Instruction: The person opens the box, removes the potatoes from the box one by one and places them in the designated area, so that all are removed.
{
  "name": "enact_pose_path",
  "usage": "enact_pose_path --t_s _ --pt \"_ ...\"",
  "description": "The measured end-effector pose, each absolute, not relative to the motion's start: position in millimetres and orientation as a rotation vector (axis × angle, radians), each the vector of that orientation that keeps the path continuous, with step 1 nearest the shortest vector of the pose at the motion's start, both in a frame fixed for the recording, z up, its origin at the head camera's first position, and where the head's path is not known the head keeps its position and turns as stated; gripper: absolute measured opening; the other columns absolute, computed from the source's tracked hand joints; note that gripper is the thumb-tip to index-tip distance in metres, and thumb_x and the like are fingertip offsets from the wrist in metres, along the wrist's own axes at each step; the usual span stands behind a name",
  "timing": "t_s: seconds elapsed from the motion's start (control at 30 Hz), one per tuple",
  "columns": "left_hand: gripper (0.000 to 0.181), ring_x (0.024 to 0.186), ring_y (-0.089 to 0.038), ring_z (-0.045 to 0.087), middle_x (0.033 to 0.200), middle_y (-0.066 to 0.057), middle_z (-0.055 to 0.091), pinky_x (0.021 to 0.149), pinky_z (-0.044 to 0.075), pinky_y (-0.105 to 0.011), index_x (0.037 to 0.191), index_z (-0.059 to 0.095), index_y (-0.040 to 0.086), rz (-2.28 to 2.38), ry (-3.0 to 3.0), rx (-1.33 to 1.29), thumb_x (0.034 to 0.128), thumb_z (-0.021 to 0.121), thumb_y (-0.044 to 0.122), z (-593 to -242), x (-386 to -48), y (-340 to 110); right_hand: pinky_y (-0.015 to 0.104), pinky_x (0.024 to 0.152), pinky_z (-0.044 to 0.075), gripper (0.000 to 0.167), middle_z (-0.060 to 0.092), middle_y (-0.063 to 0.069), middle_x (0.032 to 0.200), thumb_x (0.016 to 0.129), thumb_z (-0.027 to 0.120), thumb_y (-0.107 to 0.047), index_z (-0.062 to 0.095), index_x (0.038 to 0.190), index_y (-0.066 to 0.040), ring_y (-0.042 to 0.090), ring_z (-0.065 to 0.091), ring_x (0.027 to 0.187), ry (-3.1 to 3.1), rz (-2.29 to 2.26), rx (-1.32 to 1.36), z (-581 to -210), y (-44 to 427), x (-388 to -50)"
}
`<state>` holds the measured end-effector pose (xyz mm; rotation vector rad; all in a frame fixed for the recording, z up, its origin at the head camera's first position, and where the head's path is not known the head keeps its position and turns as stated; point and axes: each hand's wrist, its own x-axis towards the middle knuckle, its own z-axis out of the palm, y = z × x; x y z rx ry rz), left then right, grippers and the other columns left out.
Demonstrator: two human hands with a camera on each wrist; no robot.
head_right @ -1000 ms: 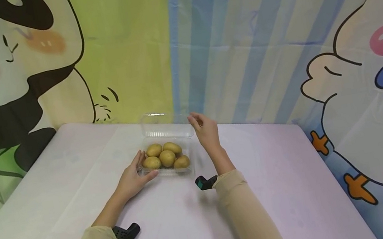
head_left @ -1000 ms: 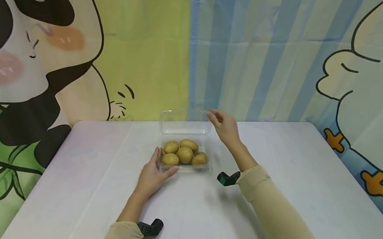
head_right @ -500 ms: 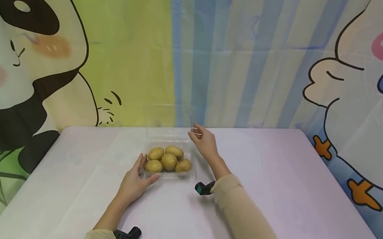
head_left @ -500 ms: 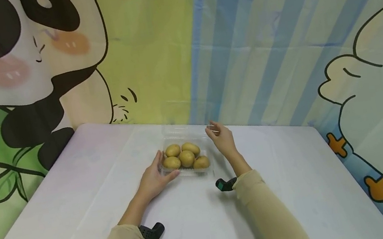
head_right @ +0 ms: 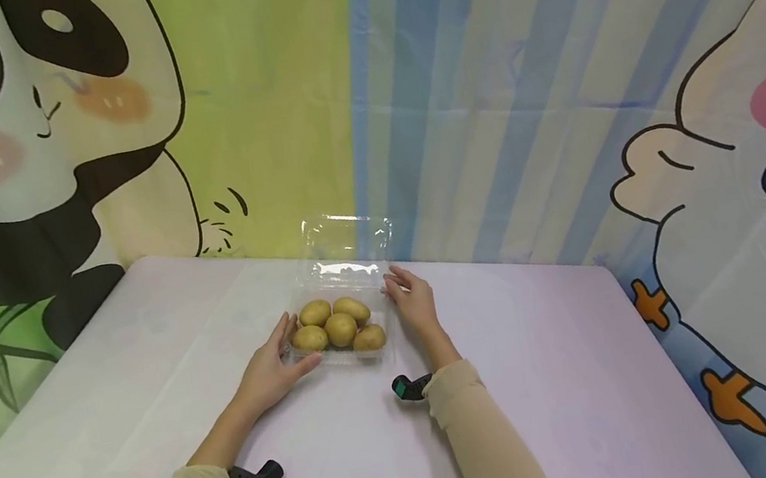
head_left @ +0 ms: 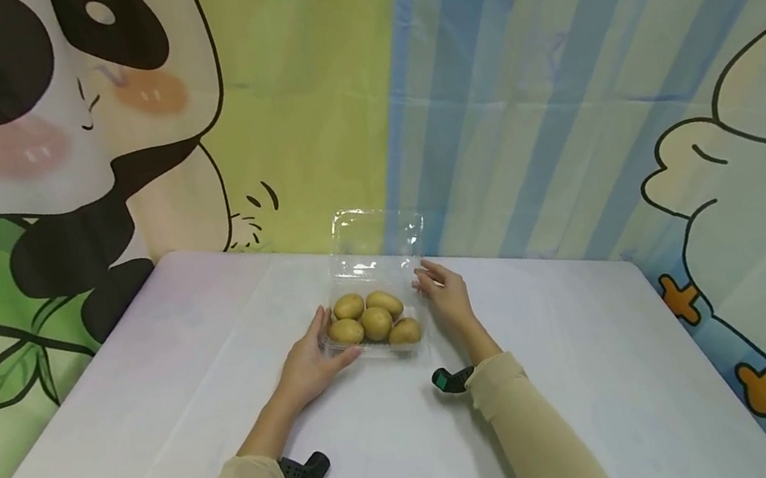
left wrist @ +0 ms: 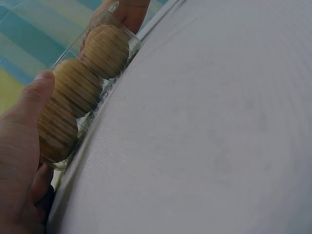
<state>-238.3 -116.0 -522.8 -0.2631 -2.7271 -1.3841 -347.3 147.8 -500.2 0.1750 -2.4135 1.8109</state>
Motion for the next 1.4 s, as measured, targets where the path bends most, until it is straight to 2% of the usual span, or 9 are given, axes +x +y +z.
enact_pose_path --t_s 0.2,0.43,0.57,0.83,1.07,1.27,1.4 --pt "0.111 0.141 -0.033 0.029 0.154 -0.010 0.029 0.115 0.025 -0.050 0.153 0.010 0.006 -1.379 -2.720 -0.266 0.0759 0.066 0.064 -525 -237 -116 0.017 0.080 0.055 0.040 0.063 0.016 0.125 0.096 0.056 -0.014 0.053 0.134 -0.002 0.029 0.068 0.103 -2.430 1.824 0.159 -500 148 -346" --pt "0.111 0.140 -0.034 0.030 0.153 -0.011 0.030 0.115 0.026 -0.051 0.153 0.011 0.006 -1.389 -2.714 -0.257 0.0758 0.067 0.063 -523 -237 -115 0.030 0.090 0.054 0.045 0.062 0.017 0.126 0.096 0.056 -0.027 0.053 0.134 -0.002 0.030 0.065 0.109 -2.449 1.743 0.084 -487 148 -331" --pt "0.110 0.140 -0.033 0.031 0.154 -0.009 0.029 0.114 0.027 -0.050 0.153 0.011 0.007 -1.393 -2.718 -0.255 0.0760 0.068 0.061 -524 -237 -113 0.035 0.095 0.052 0.049 0.062 0.012 0.128 0.095 0.057 -0.035 0.054 0.133 -0.004 0.027 0.062 0.114 -2.466 1.624 0.081 -477 152 -318" --pt "0.110 0.140 -0.034 0.032 0.153 -0.009 0.031 0.114 0.028 -0.051 0.153 0.013 0.006 -1.383 -2.715 -0.237 0.0755 0.068 0.062 -525 -236 -113 0.027 0.099 0.048 0.053 0.058 0.010 0.134 0.088 0.066 -0.033 0.055 0.133 -0.006 0.024 0.056 0.123 -2.487 1.515 0.233 -463 142 -290" --pt "0.109 0.140 -0.031 0.032 0.153 -0.008 0.031 0.114 0.028 -0.050 0.153 0.012 0.007 -1.364 -2.695 -0.242 0.0763 0.068 0.061 -527 -236 -116 0.038 0.095 0.051 0.060 0.055 0.015 0.135 0.085 0.071 -0.029 0.052 0.135 -0.003 0.036 0.059 0.117 -2.639 1.242 0.374 -457 126 -271" --pt "0.110 0.139 -0.032 0.033 0.152 -0.010 0.032 0.114 0.028 -0.051 0.153 0.012 0.006 -1.364 -2.690 -0.266 0.0759 0.067 0.063 -527 -237 -115 0.041 0.091 0.054 0.072 0.055 0.016 0.136 0.080 0.071 -0.042 0.049 0.137 -0.004 0.033 0.062 0.112 -2.820 0.939 0.374 -456 122 -266" --pt "0.110 0.139 -0.032 0.033 0.152 -0.010 0.032 0.114 0.028 -0.051 0.153 0.012 0.006 -1.365 -2.694 -0.259 0.0764 0.068 0.062 -527 -237 -116 0.042 0.095 0.051 0.077 0.056 0.017 0.134 0.077 0.073 -0.044 0.050 0.136 -0.001 0.033 0.061 0.114 -2.883 0.840 0.397 -453 118 -264"
